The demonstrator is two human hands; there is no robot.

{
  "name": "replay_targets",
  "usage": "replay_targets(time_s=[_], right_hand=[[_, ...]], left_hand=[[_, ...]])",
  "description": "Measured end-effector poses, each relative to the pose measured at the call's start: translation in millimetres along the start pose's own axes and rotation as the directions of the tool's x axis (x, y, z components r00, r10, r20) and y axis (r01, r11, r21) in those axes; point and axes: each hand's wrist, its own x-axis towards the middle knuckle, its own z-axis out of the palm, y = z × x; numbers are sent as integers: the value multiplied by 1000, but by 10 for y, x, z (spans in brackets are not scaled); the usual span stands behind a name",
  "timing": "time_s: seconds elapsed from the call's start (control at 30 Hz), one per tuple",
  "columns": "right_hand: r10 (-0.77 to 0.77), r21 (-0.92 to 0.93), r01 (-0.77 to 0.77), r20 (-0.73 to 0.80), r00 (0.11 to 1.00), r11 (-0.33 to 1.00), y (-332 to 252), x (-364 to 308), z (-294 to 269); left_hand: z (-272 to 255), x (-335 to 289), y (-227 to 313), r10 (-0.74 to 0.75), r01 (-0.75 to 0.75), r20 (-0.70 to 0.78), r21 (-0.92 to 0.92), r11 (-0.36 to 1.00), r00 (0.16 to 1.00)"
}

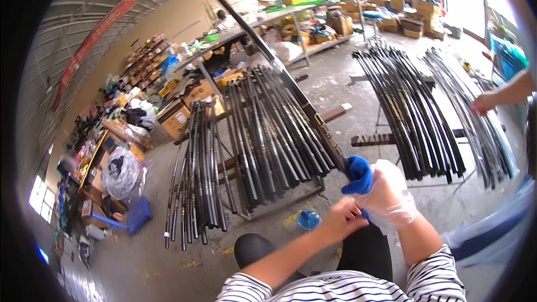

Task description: The person picks up black metal tubes one by one from a rack and wipes them using a blue cloth, then places them back down onto the rack.

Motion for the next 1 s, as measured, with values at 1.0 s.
replay_targets(time_s=[1.0], right_hand=[[250,-361,-310,-205,946,880,1628,-1364,61]], left_hand=[[-966,451,726,-141,-25,-350,-430,902,926]])
